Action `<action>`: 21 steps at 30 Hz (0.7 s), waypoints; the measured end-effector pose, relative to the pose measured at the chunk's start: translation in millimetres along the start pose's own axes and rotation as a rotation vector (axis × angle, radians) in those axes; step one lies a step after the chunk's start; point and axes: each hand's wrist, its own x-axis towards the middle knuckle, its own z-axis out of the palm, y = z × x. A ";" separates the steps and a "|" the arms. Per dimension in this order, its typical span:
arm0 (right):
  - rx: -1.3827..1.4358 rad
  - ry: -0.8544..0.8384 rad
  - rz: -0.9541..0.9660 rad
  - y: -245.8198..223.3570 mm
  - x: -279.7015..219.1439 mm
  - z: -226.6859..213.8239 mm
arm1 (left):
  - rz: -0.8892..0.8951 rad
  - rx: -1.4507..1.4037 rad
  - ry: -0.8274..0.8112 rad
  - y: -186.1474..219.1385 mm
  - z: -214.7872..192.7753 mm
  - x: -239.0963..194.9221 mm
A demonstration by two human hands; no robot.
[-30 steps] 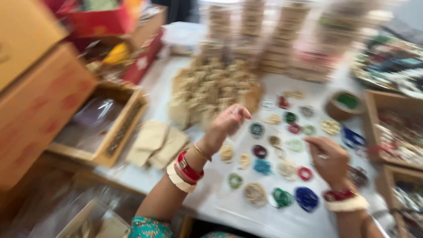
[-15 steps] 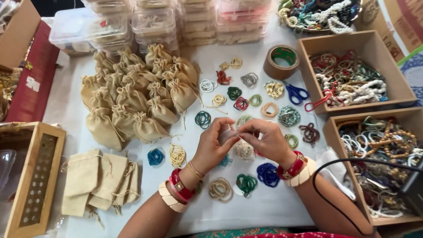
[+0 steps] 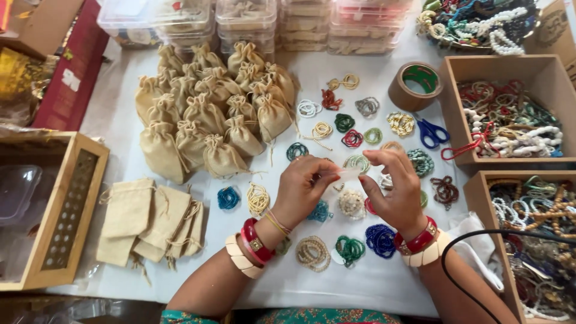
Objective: The person sorts and packages various beaded bracelets and necklaces. They place items into small beige drawstring pouches and clear plastic bags, arranging them on a table covered with a white cloth.
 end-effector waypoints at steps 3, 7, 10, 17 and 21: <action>-0.131 0.060 -0.268 -3.2 -2.1 0.0 | 0.161 0.164 -0.012 8.7 0.4 -3.1; -0.218 0.020 -0.467 -9.3 -5.7 1.8 | 0.227 0.224 -0.066 14.0 1.6 -10.4; -0.242 0.013 -0.492 -11.4 -5.8 1.9 | 0.227 0.208 -0.075 17.1 0.9 -9.4; -0.341 0.037 -0.561 -18.6 -5.2 -2.6 | 0.247 0.231 -0.088 19.7 1.1 -11.0; -0.363 -0.016 -0.547 -17.8 -4.0 -3.9 | 0.253 0.236 -0.085 17.9 2.1 -11.2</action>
